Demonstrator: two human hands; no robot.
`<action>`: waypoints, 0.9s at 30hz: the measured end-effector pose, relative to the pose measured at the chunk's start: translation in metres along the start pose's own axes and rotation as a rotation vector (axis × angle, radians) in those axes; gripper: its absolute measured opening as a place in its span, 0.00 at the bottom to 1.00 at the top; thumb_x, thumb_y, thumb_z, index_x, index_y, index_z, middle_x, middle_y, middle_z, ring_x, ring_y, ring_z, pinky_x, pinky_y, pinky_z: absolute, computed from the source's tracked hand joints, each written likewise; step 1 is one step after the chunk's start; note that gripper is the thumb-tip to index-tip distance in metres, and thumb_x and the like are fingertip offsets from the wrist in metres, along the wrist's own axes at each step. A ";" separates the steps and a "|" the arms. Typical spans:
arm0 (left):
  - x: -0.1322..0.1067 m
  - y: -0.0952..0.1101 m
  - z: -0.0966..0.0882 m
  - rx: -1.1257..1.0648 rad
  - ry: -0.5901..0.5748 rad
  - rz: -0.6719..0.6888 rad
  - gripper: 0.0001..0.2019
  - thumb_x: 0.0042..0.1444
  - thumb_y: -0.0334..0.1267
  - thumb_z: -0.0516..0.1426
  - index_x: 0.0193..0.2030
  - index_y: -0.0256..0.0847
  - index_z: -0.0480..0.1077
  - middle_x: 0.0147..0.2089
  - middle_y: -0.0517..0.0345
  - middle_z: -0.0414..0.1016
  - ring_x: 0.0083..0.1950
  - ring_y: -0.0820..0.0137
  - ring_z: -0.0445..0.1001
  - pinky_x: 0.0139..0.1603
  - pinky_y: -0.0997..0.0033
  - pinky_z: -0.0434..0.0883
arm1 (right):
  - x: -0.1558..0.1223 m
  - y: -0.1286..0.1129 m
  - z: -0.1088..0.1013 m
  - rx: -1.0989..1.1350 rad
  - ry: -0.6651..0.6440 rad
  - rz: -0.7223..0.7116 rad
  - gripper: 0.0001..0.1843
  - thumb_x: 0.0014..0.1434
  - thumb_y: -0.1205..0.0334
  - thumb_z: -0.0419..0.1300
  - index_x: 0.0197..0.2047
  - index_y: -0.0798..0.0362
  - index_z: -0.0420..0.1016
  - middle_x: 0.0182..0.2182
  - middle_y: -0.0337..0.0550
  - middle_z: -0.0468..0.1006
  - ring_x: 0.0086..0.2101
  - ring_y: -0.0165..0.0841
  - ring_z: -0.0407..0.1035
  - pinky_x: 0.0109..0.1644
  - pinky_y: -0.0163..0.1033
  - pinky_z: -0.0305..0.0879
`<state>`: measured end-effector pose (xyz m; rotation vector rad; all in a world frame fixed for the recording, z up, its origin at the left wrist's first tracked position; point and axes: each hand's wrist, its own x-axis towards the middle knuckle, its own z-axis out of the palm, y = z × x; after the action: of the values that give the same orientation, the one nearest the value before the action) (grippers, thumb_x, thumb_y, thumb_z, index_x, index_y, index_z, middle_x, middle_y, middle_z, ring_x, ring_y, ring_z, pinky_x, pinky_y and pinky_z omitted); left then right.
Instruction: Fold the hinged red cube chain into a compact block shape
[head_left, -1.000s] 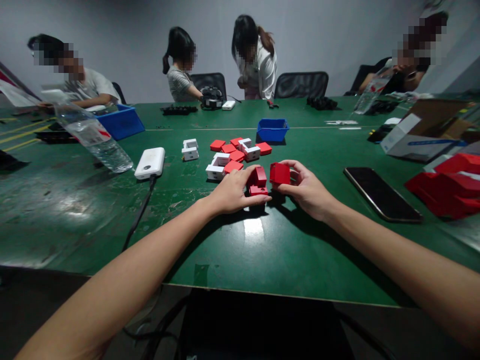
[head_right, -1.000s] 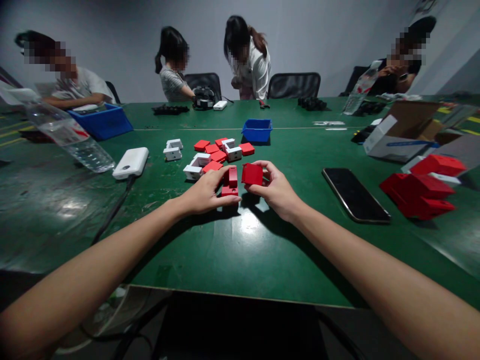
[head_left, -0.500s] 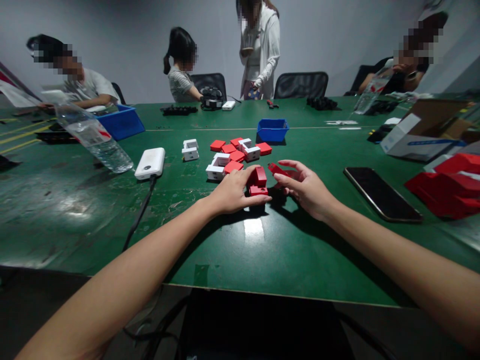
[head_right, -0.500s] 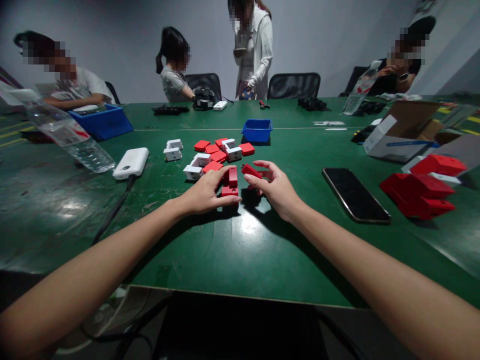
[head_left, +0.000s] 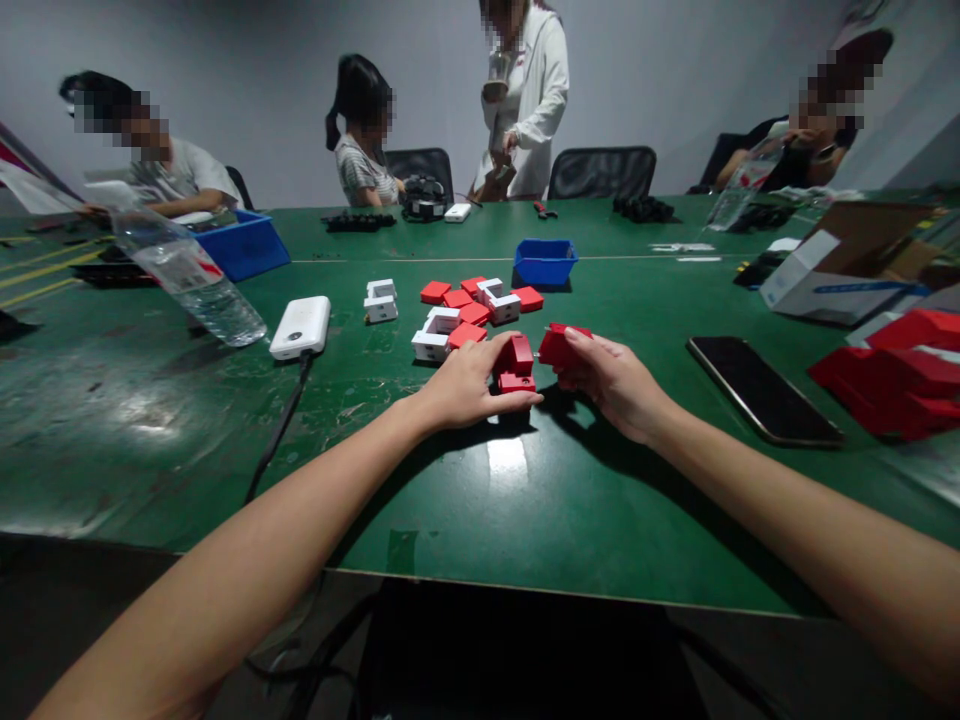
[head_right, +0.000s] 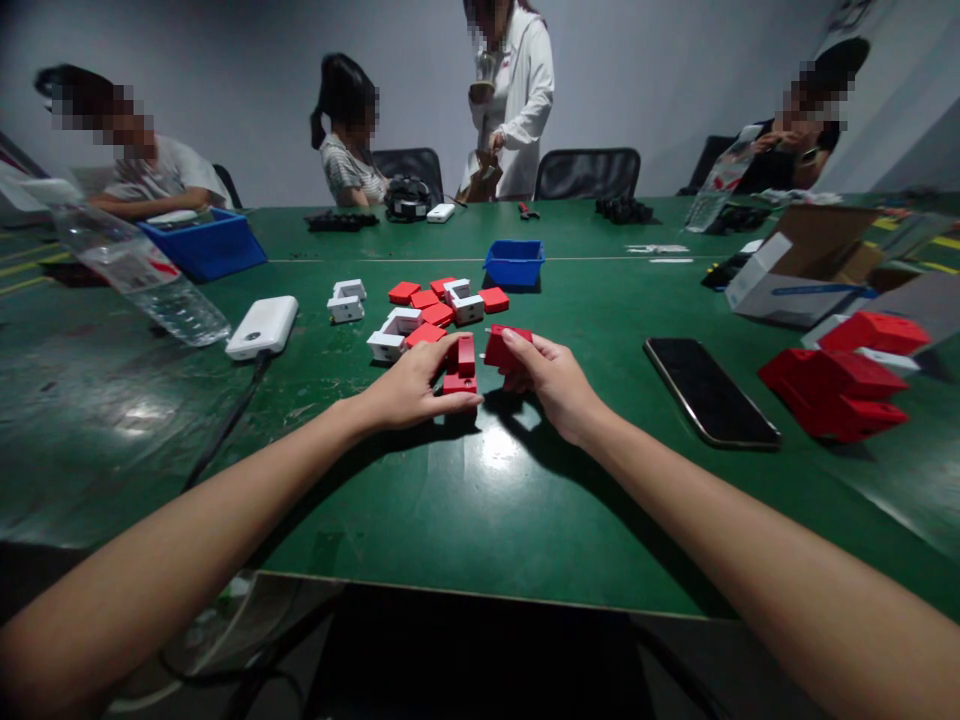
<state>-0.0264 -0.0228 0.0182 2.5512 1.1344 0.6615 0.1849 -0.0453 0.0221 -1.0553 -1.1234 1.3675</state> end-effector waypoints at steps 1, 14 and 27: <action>0.000 0.000 0.000 -0.001 0.002 0.002 0.41 0.54 0.65 0.59 0.65 0.39 0.59 0.52 0.42 0.75 0.49 0.53 0.74 0.51 0.51 0.70 | 0.000 0.000 0.000 -0.005 -0.005 -0.010 0.23 0.48 0.41 0.71 0.36 0.53 0.78 0.25 0.37 0.74 0.23 0.26 0.61 0.28 0.35 0.58; 0.000 0.000 0.000 0.012 -0.002 -0.007 0.42 0.53 0.65 0.59 0.66 0.38 0.58 0.53 0.42 0.74 0.49 0.53 0.73 0.52 0.51 0.70 | 0.001 0.006 -0.003 -0.083 -0.100 -0.097 0.22 0.52 0.41 0.69 0.35 0.52 0.78 0.23 0.35 0.71 0.23 0.25 0.59 0.26 0.34 0.54; 0.000 0.001 0.000 0.006 -0.004 -0.014 0.44 0.53 0.64 0.60 0.67 0.33 0.58 0.54 0.39 0.74 0.50 0.52 0.73 0.52 0.52 0.70 | 0.002 0.006 -0.004 -0.027 -0.042 -0.027 0.26 0.45 0.47 0.74 0.42 0.52 0.72 0.29 0.37 0.78 0.26 0.27 0.70 0.29 0.33 0.61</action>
<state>-0.0256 -0.0232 0.0184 2.5462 1.1536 0.6501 0.1872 -0.0431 0.0153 -1.0315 -1.1861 1.3625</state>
